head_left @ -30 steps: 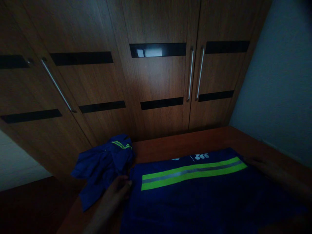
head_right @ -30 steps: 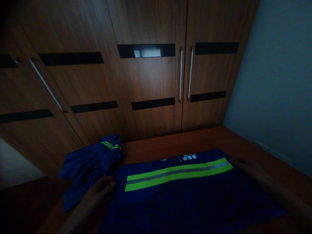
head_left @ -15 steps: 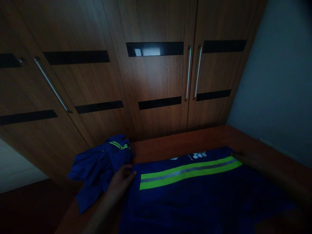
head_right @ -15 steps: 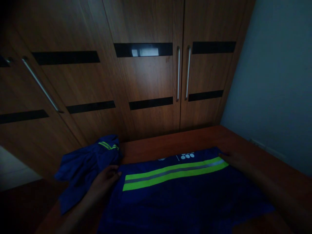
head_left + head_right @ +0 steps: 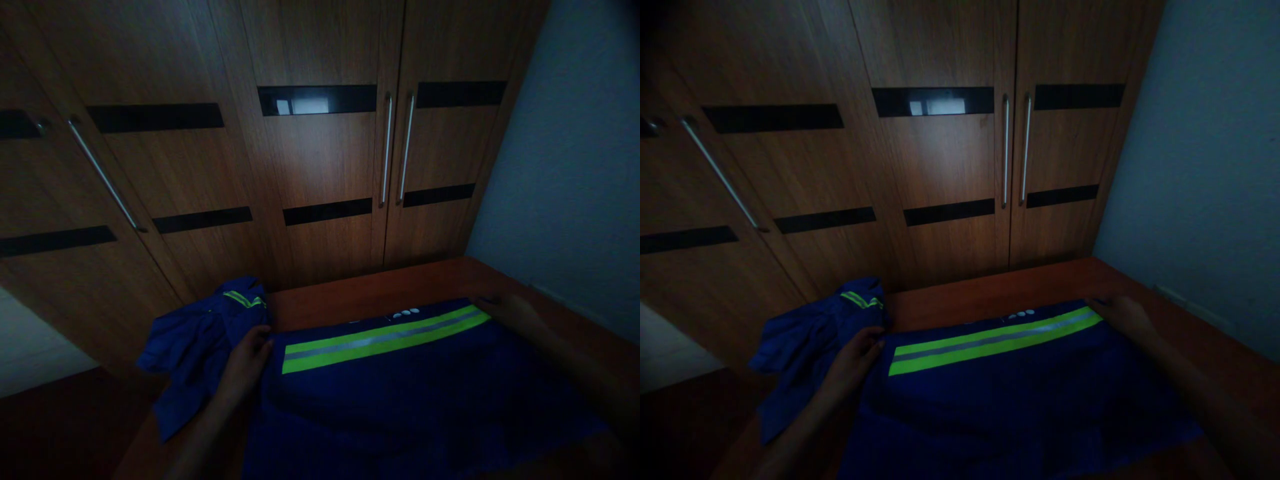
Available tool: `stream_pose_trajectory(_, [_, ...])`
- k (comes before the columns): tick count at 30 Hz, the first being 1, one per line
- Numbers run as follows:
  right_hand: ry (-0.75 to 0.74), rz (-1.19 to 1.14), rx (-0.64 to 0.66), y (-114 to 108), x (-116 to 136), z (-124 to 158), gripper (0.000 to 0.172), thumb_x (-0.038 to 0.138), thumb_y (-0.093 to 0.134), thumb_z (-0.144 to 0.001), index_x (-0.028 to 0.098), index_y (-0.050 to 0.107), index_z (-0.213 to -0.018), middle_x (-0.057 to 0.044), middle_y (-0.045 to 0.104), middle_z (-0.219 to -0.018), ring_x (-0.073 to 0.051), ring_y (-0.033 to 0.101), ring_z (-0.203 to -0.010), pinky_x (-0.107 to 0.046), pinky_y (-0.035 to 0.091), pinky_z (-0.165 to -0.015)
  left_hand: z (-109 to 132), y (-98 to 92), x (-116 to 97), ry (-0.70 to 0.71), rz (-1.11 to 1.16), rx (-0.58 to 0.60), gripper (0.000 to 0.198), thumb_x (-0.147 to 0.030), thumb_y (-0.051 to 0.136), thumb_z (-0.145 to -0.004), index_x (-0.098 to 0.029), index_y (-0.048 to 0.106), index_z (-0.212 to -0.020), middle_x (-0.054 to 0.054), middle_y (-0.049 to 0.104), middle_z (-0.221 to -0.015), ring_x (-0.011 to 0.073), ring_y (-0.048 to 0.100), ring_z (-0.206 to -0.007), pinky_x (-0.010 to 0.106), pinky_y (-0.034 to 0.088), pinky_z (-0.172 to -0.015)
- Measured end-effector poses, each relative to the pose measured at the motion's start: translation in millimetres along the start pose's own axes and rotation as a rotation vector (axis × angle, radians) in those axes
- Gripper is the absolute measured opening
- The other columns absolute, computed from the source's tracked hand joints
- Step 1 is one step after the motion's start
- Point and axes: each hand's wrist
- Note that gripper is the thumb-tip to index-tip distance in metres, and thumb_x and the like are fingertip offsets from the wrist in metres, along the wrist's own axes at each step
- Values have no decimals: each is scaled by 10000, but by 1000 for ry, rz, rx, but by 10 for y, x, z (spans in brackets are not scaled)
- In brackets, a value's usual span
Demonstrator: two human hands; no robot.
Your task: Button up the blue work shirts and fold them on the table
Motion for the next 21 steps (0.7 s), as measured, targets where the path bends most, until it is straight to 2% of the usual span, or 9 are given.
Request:
stream_pose_trajectory(4, [23,-1,148,72,35,156,488,518,380,-876,129,673,-847,-172,701,-803,-265,681,-719,-329,457,-609,114,-9,-96,32,-429,78,357,-215,396,-874,-167,499,-1212,109,656,-1065,236,641,-969,335,471,-829])
stream_pose_trajectory(6, [64,83,134,63,86,232,482,526,390,-864,126,649,-933,-197,691,-865,-341,671,-781,-418,474,-635,222,-19,-224,53,-618,49,381,-198,370,-885,-164,483,-1248,137,607,-1155,247,646,-950,355,483,-803])
stream_pose_trajectory(8, [38,199,31,27,210,286,506,527,378,-865,113,610,-1042,-221,665,-968,-400,640,-880,-492,484,-654,324,-3,-401,96,-773,-28,391,-207,361,-894,-171,481,-1265,146,570,-1184,257,638,-937,367,492,-768])
stream_pose_trajectory(11, [-210,215,-154,10,577,360,541,502,361,-887,91,548,-1186,-231,588,-1183,-387,553,-1093,-532,468,-843,417,133,-681,273,-832,-80,392,-249,395,-901,-192,497,-1276,134,539,-1245,277,552,-1107,407,450,-895])
stream_pose_trajectory(13, [-416,86,-164,80,889,437,554,503,342,-909,116,509,-1268,-195,520,-1315,-329,473,-1221,-495,397,-996,435,303,-795,435,-771,-29,432,-353,408,-917,-240,462,-1329,111,474,-1365,289,432,-1258,462,354,-1022])
stream_pose_trajectory(15, [-605,-19,-62,216,1147,534,546,511,323,-925,195,441,-1355,-127,411,-1439,-276,364,-1327,-474,337,-1062,426,487,-804,549,-714,54,515,-478,396,-912,-294,385,-1393,86,362,-1477,314,296,-1357,534,254,-1079])
stream_pose_trajectory(17, [-680,-40,37,373,1255,618,551,533,318,-927,261,372,-1404,-84,345,-1487,-261,313,-1360,-511,300,-1077,407,622,-713,599,-687,143,587,-558,373,-897,-320,314,-1430,71,262,-1534,336,194,-1399,582,183,-1094])
stream_pose_trajectory(19, [-675,-16,86,502,1164,655,563,550,315,-923,285,343,-1419,-71,333,-1494,-264,296,-1368,-549,263,-1083,392,671,-574,608,-677,213,607,-578,348,-898,-330,267,-1446,61,219,-1549,334,159,-1410,592,144,-1103])
stream_pose_trajectory(21, [-625,17,87,582,899,635,579,564,315,-917,279,342,-1420,-67,342,-1489,-266,285,-1373,-558,232,-1093,391,643,-449,607,-667,249,597,-564,330,-910,-339,230,-1455,47,203,-1553,315,149,-1416,578,123,-1116])
Point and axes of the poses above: each hand's wrist, its own z-axis away from the middle knuckle, its own y-axis out of the palm, x = y × z
